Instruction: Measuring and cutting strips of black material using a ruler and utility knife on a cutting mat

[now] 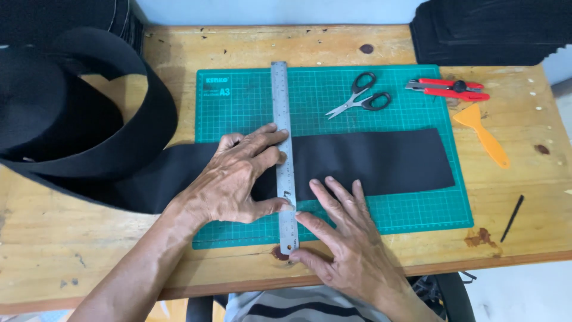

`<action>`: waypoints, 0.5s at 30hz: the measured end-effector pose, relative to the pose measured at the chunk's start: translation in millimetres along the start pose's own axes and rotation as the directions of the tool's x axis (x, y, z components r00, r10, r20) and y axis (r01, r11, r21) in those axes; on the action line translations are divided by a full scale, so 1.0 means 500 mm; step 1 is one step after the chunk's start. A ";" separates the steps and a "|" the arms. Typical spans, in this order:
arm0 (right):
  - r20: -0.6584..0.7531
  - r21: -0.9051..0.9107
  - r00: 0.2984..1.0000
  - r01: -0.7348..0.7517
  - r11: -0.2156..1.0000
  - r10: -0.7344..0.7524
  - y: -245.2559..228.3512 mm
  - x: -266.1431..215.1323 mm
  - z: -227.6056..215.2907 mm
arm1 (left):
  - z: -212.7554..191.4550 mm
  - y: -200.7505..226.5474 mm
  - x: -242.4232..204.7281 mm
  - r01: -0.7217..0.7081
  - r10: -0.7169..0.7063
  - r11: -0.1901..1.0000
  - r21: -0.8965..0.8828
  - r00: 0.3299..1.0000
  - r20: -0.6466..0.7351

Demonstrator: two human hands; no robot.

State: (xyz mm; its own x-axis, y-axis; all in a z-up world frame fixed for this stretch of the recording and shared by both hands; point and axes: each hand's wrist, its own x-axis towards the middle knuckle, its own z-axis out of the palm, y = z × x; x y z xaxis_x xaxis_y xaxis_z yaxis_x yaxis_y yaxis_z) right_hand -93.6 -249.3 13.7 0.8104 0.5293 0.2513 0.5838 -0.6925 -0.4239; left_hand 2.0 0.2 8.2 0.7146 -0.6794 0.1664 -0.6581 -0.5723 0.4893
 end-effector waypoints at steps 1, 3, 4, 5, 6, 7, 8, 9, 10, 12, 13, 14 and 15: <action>0.043 0.021 0.998 0.035 0.999 -0.036 0.008 0.000 -0.004 | -0.001 -0.001 0.000 0.017 -0.017 1.000 0.006 1.000 0.009; 0.077 0.029 0.996 0.041 0.999 -0.043 0.026 -0.011 -0.023 | 0.005 0.000 0.002 0.004 -0.004 1.000 0.002 1.000 0.030; -0.016 0.088 0.998 0.065 0.994 -0.064 0.041 -0.012 -0.038 | 0.005 0.000 0.002 0.019 -0.019 1.000 -0.001 0.999 0.026; -0.111 0.145 0.991 0.095 0.985 -0.080 0.056 -0.012 -0.054 | 0.004 -0.002 0.000 0.034 -0.034 0.999 -0.005 0.999 0.023; -0.113 0.143 0.991 0.090 0.986 -0.074 0.089 -0.005 -0.085 | 0.005 0.002 -0.001 0.029 -0.028 1.000 -0.006 0.999 0.026; -0.186 -0.005 0.982 0.041 0.999 -0.041 0.123 0.002 -0.116 | 0.006 0.004 -0.003 0.042 -0.042 0.999 -0.007 0.999 0.027; -0.266 -0.155 0.963 -0.016 0.988 -0.027 0.161 0.015 -0.148 | 0.004 0.002 0.002 0.051 -0.051 0.999 -0.001 0.998 0.020; -0.276 -0.163 0.961 -0.016 0.987 -0.029 0.226 0.024 -0.166 | 0.000 -0.002 0.006 0.041 -0.041 0.999 0.004 0.999 0.016; -0.285 -0.296 0.957 -0.044 0.954 -0.045 0.290 0.031 -0.183 | 0.003 -0.003 0.004 0.038 -0.038 0.999 -0.003 0.999 0.008; -0.288 -0.424 0.955 -0.069 0.903 -0.062 0.402 0.049 -0.207 | 0.006 -0.005 0.004 0.037 -0.037 0.999 -0.015 0.999 -0.001; -0.246 -0.499 0.964 -0.039 0.866 -0.099 0.450 0.060 -0.215 | 0.006 -0.007 0.006 0.043 -0.043 0.999 -0.017 0.999 -0.003; -0.196 -0.564 0.972 -0.002 0.826 -0.131 0.496 0.071 -0.220 | 0.006 -0.004 0.003 0.057 -0.057 0.998 -0.021 0.998 -0.003; -0.186 -0.559 0.974 0.005 0.829 -0.132 0.518 0.075 -0.215 | 0.008 0.001 -0.001 0.067 -0.067 0.997 -0.027 0.998 -0.001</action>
State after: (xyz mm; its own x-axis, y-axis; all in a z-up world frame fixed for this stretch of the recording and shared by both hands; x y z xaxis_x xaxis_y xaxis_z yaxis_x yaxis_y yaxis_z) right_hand 93.3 -461.8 6.8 0.7216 0.5150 0.4627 0.5161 -0.8456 0.1363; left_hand 0.2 -1.6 5.0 0.7576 -0.6388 0.1340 -0.6017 -0.6040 0.5227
